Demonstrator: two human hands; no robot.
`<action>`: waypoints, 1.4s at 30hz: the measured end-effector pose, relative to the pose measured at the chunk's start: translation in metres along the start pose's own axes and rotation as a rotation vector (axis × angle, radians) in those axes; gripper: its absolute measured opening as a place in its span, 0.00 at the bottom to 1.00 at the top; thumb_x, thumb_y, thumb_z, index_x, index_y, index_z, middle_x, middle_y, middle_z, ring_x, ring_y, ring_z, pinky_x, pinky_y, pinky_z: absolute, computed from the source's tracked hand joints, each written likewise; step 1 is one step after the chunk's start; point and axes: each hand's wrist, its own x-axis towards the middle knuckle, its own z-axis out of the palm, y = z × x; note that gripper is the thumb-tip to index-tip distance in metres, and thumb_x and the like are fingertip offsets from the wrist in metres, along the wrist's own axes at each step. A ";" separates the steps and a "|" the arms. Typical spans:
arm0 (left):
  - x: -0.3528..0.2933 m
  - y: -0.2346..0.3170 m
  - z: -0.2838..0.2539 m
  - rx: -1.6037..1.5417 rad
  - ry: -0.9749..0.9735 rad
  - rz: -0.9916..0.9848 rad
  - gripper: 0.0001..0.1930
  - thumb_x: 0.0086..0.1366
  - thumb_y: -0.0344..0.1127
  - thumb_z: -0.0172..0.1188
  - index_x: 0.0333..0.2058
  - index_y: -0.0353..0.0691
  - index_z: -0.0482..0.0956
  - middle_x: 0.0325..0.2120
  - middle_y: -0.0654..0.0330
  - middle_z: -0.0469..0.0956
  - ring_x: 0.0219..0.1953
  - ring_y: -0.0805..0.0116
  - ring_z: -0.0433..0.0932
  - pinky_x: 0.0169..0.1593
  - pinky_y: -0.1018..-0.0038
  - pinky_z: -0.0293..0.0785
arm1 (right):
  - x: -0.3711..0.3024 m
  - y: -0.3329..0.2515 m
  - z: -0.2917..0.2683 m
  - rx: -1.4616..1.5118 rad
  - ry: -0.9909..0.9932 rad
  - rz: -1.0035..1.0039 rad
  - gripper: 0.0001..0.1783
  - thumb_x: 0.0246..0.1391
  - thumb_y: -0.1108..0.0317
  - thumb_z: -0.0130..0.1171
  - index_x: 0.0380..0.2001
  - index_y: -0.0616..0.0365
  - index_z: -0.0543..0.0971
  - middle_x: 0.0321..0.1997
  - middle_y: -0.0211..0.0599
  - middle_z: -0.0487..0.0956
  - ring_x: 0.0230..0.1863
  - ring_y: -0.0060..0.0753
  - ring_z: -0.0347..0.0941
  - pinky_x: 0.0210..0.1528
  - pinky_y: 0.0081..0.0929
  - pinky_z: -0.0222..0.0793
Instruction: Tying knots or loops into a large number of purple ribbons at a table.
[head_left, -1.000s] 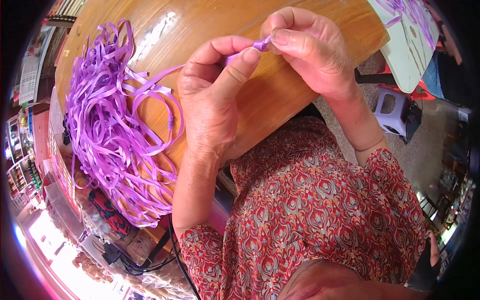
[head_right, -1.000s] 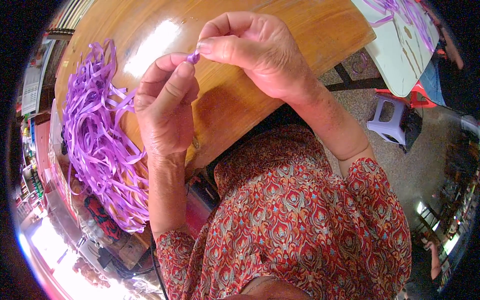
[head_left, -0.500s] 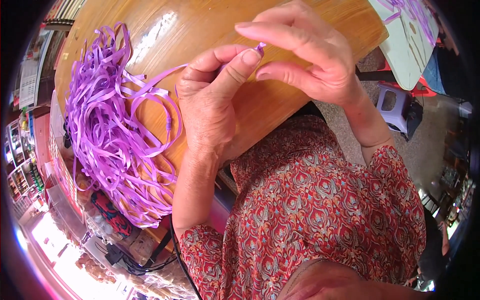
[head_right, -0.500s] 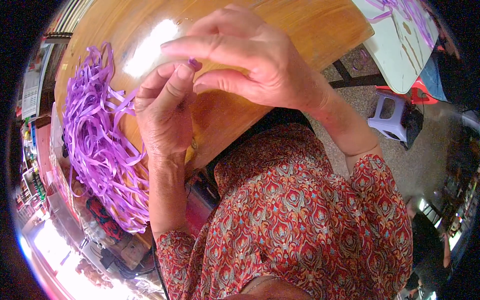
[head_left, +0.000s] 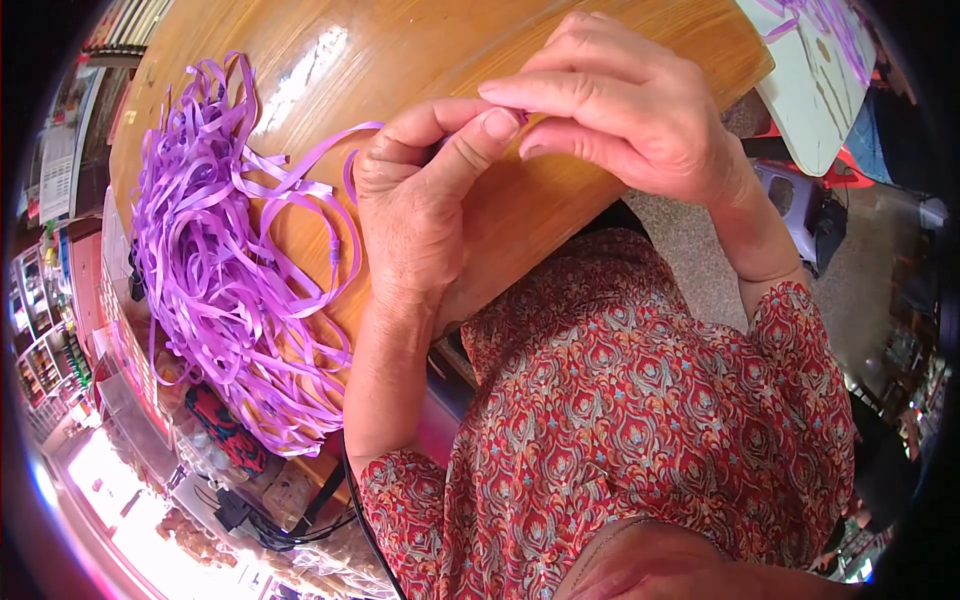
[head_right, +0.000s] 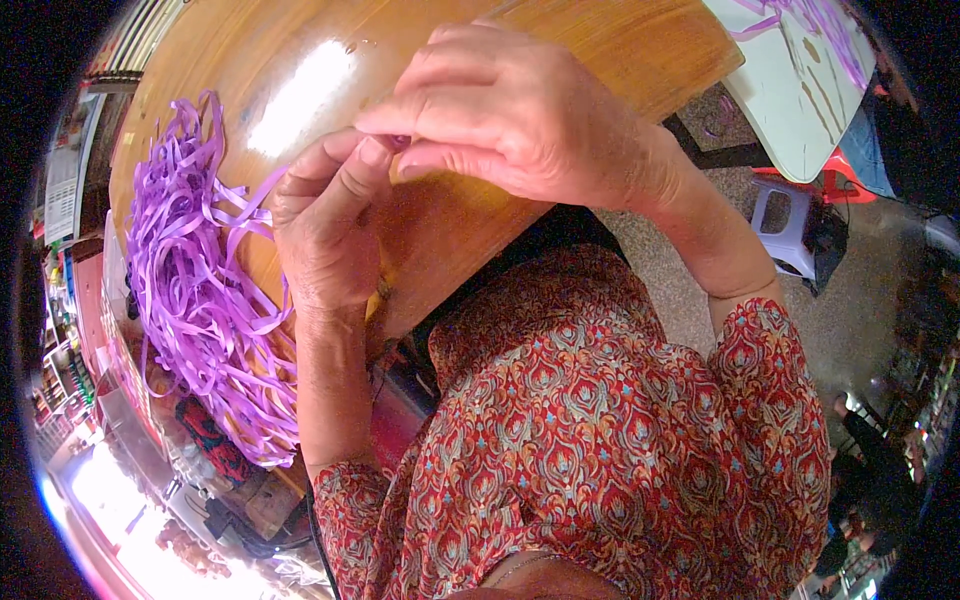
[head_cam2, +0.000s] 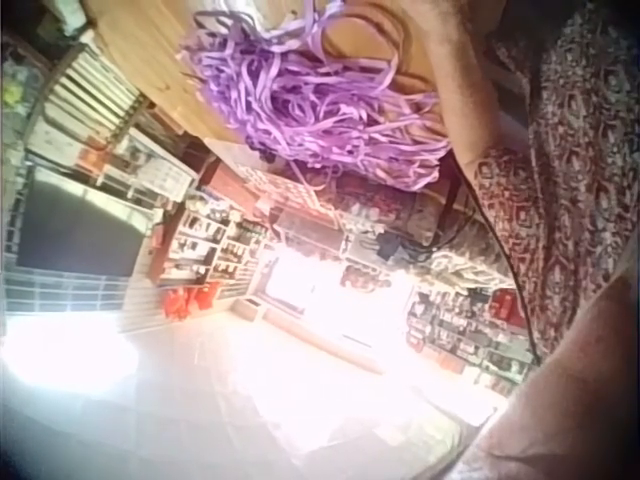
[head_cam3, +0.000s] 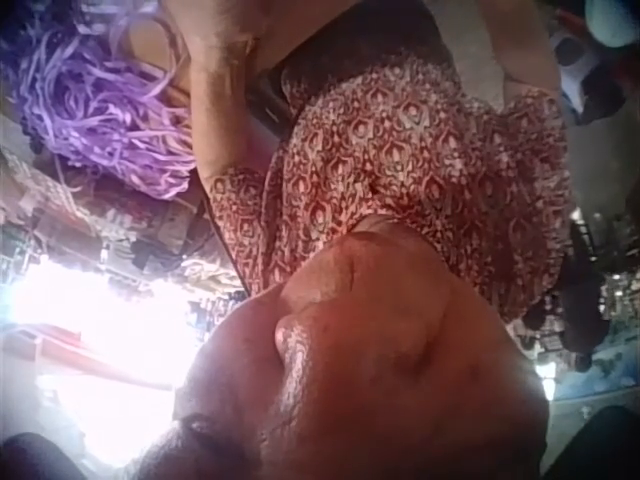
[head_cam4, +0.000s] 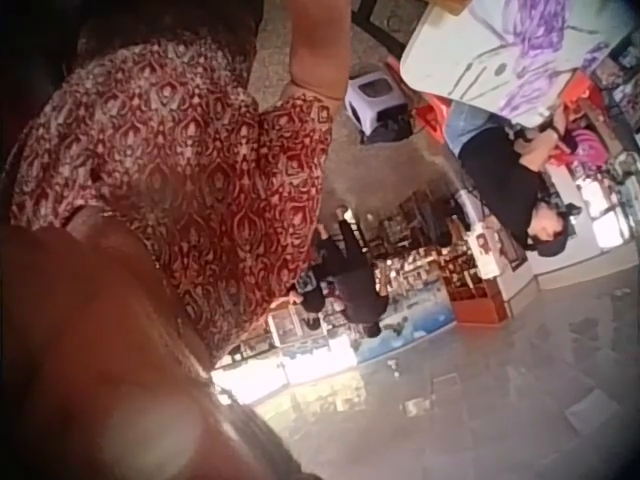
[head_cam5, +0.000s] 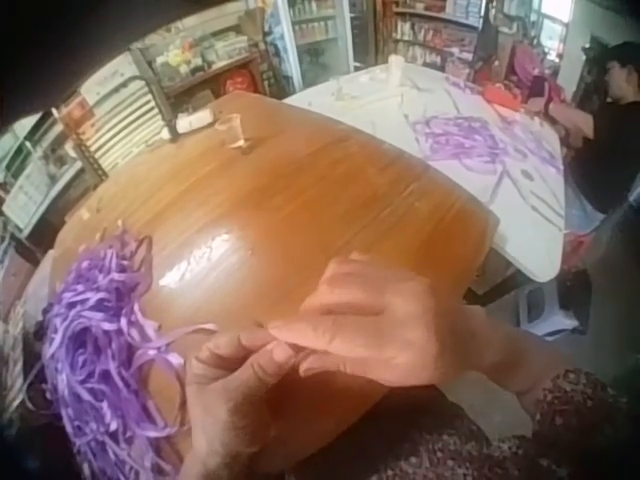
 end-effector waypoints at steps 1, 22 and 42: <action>0.001 0.000 0.000 0.001 -0.001 0.000 0.04 0.55 0.28 0.63 0.30 0.36 0.81 0.25 0.66 0.78 0.29 0.81 0.72 0.36 0.85 0.67 | -0.001 0.001 0.001 0.135 0.045 0.046 0.12 0.45 0.70 0.62 0.36 0.59 0.78 0.29 0.34 0.77 0.33 0.31 0.74 0.36 0.22 0.68; 0.002 -0.002 -0.006 -0.088 -0.011 -0.021 0.06 0.53 0.28 0.65 0.30 0.35 0.80 0.27 0.64 0.79 0.29 0.81 0.73 0.35 0.86 0.68 | -0.008 0.001 0.015 0.563 0.125 0.379 0.04 0.47 0.80 0.57 0.29 0.65 0.76 0.28 0.38 0.77 0.31 0.28 0.73 0.35 0.21 0.67; 0.003 -0.002 -0.003 -0.131 0.000 -0.032 0.05 0.54 0.28 0.64 0.30 0.34 0.80 0.27 0.62 0.80 0.29 0.80 0.74 0.34 0.85 0.68 | -0.005 -0.001 0.016 0.495 0.101 0.344 0.09 0.45 0.78 0.61 0.32 0.66 0.76 0.30 0.36 0.76 0.33 0.31 0.73 0.39 0.24 0.68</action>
